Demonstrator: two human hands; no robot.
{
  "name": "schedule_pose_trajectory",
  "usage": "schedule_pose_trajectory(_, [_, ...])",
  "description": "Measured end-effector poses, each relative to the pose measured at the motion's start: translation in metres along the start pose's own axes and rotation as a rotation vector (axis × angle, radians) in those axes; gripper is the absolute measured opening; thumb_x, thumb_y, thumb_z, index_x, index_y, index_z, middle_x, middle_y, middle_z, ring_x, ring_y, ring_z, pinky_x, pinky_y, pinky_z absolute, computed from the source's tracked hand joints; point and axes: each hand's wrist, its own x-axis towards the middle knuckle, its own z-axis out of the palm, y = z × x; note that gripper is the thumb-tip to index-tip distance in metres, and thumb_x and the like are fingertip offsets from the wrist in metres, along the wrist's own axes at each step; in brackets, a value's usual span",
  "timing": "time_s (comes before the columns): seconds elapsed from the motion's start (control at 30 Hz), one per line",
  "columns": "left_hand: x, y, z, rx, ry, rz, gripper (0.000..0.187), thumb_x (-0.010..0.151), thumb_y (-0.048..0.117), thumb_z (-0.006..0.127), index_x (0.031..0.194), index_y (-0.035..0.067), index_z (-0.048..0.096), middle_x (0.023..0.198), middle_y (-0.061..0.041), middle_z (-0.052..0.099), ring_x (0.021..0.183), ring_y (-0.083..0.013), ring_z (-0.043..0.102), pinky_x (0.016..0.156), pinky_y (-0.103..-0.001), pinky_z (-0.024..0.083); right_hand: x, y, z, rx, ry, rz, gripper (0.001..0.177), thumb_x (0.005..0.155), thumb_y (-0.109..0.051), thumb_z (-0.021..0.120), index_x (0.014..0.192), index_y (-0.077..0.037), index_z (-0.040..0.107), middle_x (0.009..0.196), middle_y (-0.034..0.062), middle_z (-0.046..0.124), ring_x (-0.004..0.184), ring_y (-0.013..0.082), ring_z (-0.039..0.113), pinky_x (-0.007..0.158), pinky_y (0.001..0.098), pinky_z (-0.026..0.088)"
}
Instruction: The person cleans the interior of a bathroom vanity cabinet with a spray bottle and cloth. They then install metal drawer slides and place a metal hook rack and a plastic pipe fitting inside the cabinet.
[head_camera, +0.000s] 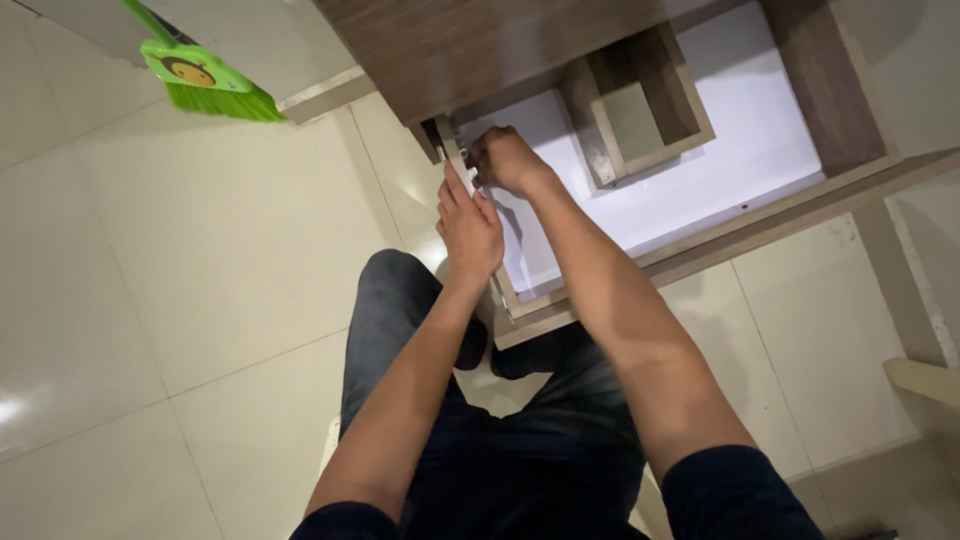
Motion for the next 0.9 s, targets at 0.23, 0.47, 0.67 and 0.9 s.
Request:
schedule_pose_trajectory(0.23, [0.001,-0.001,0.003,0.013,0.010,0.002,0.070,0.101,0.020,0.047,0.161,0.003,0.016,0.149,-0.026,0.043,0.128,-0.0426,0.050,0.105,-0.055,0.039,0.000,0.010,0.000,-0.011,0.111,-0.083,0.027,0.072,0.000,0.077,0.099,0.003,0.074,0.094,0.0169,0.078,0.085,0.0253,0.077,0.077,0.0348,0.061])
schedule_pose_trajectory(0.47, [0.000,-0.002,0.001,0.001,0.018,0.033,0.071,0.101,0.018,0.047,0.162,0.001,0.015,0.147,-0.027,0.043,0.127,-0.0441,0.050,0.105,-0.056,0.039,0.000,0.002,-0.009,-0.018,0.055,0.002,0.028,0.077,-0.003,0.080,0.103,0.002,0.075,0.097,0.0147,0.076,0.087,0.0240,0.075,0.078,0.0336,0.061])
schedule_pose_trajectory(0.67, [0.001,-0.002,0.003,0.023,0.006,0.013,0.070,0.101,0.017,0.047,0.162,0.003,0.016,0.147,-0.027,0.044,0.124,-0.0435,0.052,0.104,-0.056,0.040,0.007,0.013,-0.004,0.148,0.085,0.071,0.029,0.076,0.010,0.071,0.104,0.003,0.075,0.093,0.0130,0.077,0.083,0.0210,0.075,0.071,0.0332,0.064])
schedule_pose_trajectory(0.9, [0.003,-0.001,0.002,0.023,-0.023,-0.002,0.071,0.101,0.017,0.046,0.162,0.001,0.015,0.143,-0.026,0.045,0.123,-0.0433,0.051,0.104,-0.056,0.039,0.022,0.025,0.003,0.402,0.129,0.099,0.022,0.088,0.008,0.059,0.100,0.005,0.077,0.089,0.0148,0.075,0.075,0.0212,0.068,0.067,0.0354,0.058])
